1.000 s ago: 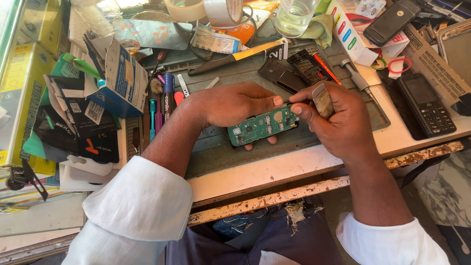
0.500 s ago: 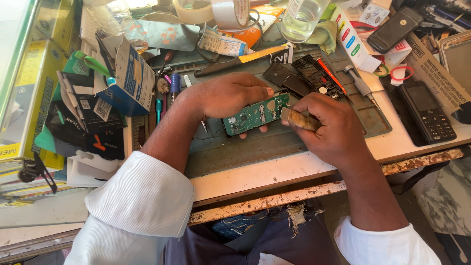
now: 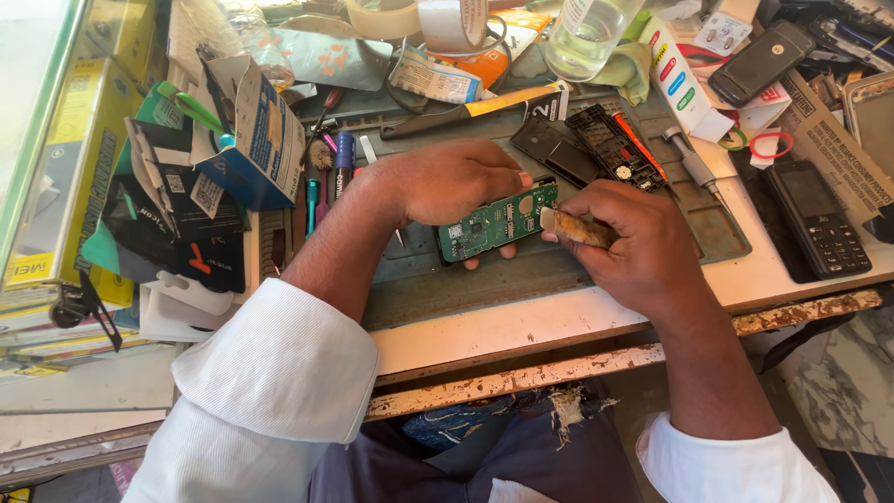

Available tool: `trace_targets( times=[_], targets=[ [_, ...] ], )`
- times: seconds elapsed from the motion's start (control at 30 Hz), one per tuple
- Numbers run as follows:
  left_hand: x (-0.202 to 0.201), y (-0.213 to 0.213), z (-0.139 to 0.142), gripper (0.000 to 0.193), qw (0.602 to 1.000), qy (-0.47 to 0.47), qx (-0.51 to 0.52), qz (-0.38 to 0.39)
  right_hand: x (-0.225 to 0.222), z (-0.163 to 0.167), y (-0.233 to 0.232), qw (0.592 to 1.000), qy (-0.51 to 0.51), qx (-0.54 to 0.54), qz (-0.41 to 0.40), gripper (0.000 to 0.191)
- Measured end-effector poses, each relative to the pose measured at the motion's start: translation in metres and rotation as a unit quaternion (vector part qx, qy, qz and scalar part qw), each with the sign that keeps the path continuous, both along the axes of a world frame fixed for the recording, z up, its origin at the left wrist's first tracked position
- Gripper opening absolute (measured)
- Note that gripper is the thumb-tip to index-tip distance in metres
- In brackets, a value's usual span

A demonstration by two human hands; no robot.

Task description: The person uses a scraper to pry open the housing of a mobile phone, removes the display panel and battery by hand, and then uses a soldering iron and tweezers to manipulate components on the internal circuit board.

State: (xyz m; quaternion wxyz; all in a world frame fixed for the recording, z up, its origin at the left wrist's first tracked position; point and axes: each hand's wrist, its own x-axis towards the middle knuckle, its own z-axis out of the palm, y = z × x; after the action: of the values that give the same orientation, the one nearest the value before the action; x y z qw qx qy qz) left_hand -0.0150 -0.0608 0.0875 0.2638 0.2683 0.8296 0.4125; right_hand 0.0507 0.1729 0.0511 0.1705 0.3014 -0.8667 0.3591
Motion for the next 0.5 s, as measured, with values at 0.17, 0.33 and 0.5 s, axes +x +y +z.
trace_targets(
  times=[0.17,0.33,0.5],
  targets=[
    [0.003,0.003,0.004,0.05,0.997,-0.058,-0.008,0.044,0.002,-0.001,-0.003,0.997,-0.007,0.063,-0.042,0.019],
    [0.004,0.002,0.009,0.043,0.985,-0.161,0.031,0.062,0.003,-0.003,-0.001,0.999,-0.001,0.036,-0.017,0.02],
    [0.003,-0.002,0.011,0.044,0.986,-0.154,0.055,0.032,0.002,-0.003,0.001,0.998,-0.033,-0.011,-0.053,0.029]
  ],
)
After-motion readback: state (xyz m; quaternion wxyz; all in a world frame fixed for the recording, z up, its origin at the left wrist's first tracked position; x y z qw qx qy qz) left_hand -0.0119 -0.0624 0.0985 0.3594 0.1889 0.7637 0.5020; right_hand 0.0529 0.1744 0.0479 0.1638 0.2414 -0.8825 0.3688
